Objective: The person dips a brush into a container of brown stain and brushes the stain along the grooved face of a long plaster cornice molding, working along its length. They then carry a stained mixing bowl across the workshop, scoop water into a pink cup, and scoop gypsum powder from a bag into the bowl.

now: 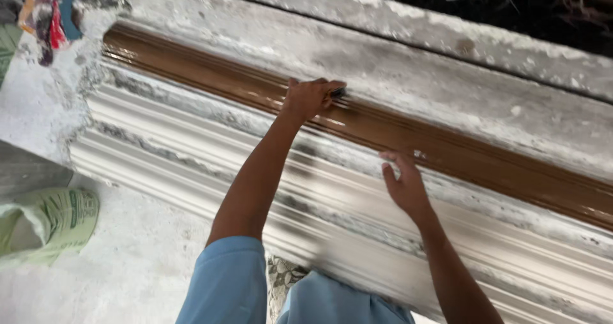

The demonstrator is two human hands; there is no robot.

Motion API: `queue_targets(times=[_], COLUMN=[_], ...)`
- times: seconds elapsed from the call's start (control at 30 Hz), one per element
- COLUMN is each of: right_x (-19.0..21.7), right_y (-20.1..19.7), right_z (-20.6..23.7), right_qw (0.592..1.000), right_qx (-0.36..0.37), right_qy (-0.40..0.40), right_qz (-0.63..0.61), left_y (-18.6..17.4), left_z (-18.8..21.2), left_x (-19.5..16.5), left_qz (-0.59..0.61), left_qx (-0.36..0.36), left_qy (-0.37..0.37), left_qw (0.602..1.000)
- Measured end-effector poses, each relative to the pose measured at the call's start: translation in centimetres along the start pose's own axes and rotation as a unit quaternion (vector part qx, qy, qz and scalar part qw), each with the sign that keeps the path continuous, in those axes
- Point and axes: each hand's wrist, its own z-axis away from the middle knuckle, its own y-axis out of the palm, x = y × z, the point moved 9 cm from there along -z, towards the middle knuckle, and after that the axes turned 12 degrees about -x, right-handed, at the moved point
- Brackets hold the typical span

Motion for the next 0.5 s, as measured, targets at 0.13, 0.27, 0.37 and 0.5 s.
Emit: queue_targets(times=[0.13, 0.27, 0.37, 0.5], right_x=[1.3, 5.4, 8.0, 13.7], right_y=[7.0, 14.2, 21.0, 30.0], right_z=[-1.5, -4.8, -5.7, -9.2], right_qw=[0.994, 0.998, 0.997, 0.992], right_qx=[0.032, 0.01, 0.014, 0.017], right_qy=[0.101, -0.033, 0.027, 0.056], right_qz=[0.008, 0.059, 0.07, 0.108], left_y=[-0.8, -1.6, -1.5, -3.7], left_z=[0.6, 1.1, 3.0, 3.9], left_x=[8.3, 19.0, 28.0, 40.2], left_qz=[-0.023, -0.029, 0.002, -0.014], left_qx=[-0.024, -0.05, -0.035, -0.037], left_qy=[0.046, 0.08, 0.073, 0.073], left_qw=[0.998, 0.995, 0.997, 0.997])
